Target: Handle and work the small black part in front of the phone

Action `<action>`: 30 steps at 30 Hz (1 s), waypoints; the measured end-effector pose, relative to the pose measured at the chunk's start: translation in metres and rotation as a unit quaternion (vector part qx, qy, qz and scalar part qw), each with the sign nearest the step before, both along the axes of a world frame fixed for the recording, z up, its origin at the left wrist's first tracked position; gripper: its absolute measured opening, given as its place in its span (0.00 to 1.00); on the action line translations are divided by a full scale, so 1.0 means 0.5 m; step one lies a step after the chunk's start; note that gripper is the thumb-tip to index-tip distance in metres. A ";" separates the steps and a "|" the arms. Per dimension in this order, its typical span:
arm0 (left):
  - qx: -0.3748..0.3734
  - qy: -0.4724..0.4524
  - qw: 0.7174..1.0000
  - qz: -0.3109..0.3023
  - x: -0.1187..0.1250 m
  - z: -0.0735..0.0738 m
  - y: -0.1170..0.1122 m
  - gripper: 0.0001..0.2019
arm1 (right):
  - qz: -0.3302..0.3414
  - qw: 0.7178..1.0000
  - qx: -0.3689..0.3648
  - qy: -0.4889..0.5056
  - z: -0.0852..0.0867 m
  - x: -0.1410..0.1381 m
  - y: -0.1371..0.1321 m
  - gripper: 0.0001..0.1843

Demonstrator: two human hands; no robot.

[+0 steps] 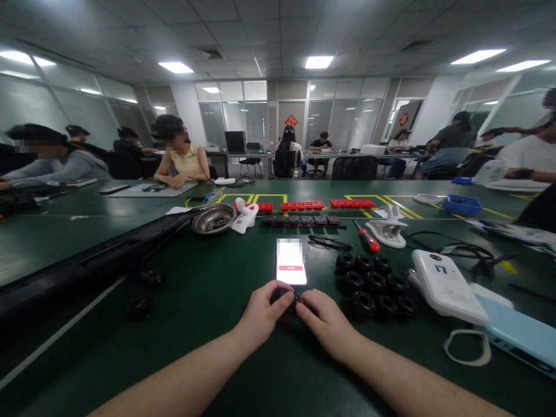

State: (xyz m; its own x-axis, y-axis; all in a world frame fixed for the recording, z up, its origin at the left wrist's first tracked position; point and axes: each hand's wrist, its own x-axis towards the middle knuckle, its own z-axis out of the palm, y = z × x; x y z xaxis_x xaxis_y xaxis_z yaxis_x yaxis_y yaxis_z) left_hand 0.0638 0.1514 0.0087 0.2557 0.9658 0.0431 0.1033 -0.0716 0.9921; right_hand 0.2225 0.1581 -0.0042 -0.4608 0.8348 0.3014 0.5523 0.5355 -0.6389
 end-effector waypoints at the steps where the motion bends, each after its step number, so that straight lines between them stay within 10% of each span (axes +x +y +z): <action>1: 0.005 -0.002 1.000 -0.005 0.000 -0.003 0.002 0.15 | -0.008 1.000 -0.003 0.005 0.000 0.000 0.000 0.15; 16: 0.022 -0.022 0.997 0.077 -0.002 -0.007 0.003 0.15 | -0.006 0.996 -0.004 0.092 0.010 0.007 -0.009 0.16; 30: 0.017 -0.004 1.000 -0.010 -0.006 -0.021 0.007 0.20 | 0.017 0.996 0.017 0.081 0.015 0.003 -0.011 0.15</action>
